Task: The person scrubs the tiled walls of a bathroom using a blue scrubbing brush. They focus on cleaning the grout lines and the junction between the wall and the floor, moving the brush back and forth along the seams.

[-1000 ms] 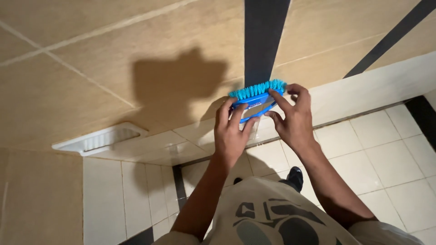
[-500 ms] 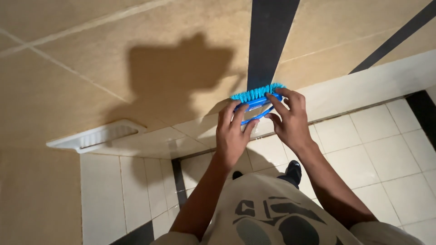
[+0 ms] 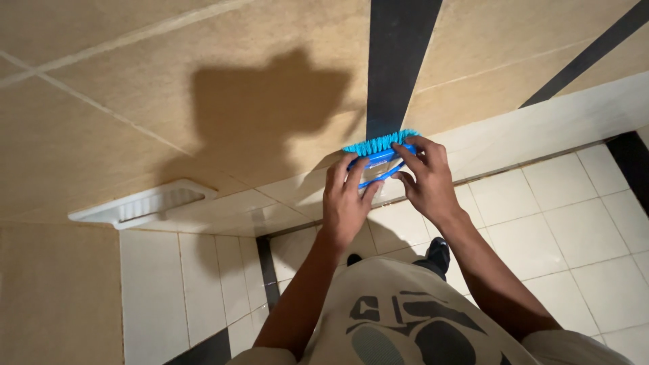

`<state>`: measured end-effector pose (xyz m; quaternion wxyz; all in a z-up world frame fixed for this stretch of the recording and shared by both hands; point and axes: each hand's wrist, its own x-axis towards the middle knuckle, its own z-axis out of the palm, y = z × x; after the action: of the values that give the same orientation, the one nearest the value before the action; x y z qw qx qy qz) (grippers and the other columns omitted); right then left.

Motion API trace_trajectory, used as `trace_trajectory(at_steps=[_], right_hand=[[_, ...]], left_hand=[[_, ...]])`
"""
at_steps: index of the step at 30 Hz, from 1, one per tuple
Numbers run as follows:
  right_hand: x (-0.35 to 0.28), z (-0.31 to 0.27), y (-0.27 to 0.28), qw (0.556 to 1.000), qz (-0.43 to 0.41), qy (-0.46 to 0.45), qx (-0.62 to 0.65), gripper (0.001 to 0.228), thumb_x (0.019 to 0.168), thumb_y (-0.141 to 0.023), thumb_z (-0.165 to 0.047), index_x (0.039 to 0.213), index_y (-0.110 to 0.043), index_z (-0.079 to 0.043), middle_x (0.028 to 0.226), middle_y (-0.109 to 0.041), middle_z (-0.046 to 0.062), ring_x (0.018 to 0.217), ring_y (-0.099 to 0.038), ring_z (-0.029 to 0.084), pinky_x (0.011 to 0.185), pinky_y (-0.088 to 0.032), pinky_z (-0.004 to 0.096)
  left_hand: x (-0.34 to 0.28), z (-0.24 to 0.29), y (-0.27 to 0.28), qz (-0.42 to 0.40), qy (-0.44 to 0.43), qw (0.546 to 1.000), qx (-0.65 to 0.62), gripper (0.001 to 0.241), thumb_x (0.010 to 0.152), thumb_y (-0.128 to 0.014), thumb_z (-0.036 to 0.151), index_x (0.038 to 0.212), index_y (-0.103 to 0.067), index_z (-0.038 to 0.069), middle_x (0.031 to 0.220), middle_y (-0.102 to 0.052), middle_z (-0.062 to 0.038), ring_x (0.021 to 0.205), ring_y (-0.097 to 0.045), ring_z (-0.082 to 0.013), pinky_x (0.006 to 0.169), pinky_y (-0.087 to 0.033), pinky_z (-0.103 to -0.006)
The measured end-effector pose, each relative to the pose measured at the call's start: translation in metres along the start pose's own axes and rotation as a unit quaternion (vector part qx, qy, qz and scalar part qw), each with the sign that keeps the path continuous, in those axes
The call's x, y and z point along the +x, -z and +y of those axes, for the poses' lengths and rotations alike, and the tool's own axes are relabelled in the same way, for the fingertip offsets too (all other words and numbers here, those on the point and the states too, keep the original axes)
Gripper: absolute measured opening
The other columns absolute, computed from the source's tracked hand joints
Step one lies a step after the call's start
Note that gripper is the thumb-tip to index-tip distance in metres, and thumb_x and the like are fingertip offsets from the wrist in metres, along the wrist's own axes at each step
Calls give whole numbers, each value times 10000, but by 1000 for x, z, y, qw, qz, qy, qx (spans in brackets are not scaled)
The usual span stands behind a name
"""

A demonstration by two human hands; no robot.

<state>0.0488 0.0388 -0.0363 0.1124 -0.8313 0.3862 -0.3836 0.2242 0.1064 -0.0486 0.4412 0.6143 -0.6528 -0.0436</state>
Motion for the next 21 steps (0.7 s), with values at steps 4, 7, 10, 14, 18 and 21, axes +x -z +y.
trace_trajectory(at_steps=[4,7,10,14,18,21], right_hand=[[-3,3,-4,1000,-2,-10,3,629,716,-855,51,1312,-688,-62,1367,-560,162,1123,-546,343,882,-562,409],[-3,3,-4,1000,17,-9,8,621,724,-842,57,1313,-679,-52,1356,-549,161,1168,-548,351,902,-580,388],[-3,0,-1,999,37,7,18,597,758,-837,62,1322,-674,-45,1367,-546,159,1183,-552,352,889,-577,381],[1,-4,5,999,36,7,14,577,766,-843,50,1311,-680,-44,1368,-566,155,1127,-558,337,880,-570,390],[4,-5,8,998,49,25,5,555,770,-856,27,1294,-688,-48,1357,-581,147,1111,-555,336,876,-543,409],[7,-10,13,998,50,23,8,557,769,-846,28,1298,-689,-51,1372,-583,144,1135,-558,337,902,-542,410]], left_hand=[[1,2,2,8,-4,1000,-4,497,853,-852,206,1272,-648,33,1378,-559,-143,1223,-565,-376,1015,-515,-460],[3,4,3,22,-18,999,-15,473,845,-851,190,1250,-667,30,1358,-564,-139,1239,-565,-370,1031,-513,-457],[4,8,7,33,-31,999,-8,447,842,-859,194,1219,-684,30,1344,-563,-143,1229,-565,-365,1029,-510,-457],[9,14,12,33,-27,999,-8,437,838,-866,174,1216,-693,36,1347,-571,-132,1227,-579,-353,1014,-524,-445],[13,18,16,46,-44,998,0,441,829,-876,153,1212,-693,30,1354,-569,-129,1235,-573,-354,1023,-523,-444],[14,20,17,42,-34,998,-9,431,841,-874,163,1208,-692,31,1366,-565,-134,1234,-580,-345,1006,-534,-427]])
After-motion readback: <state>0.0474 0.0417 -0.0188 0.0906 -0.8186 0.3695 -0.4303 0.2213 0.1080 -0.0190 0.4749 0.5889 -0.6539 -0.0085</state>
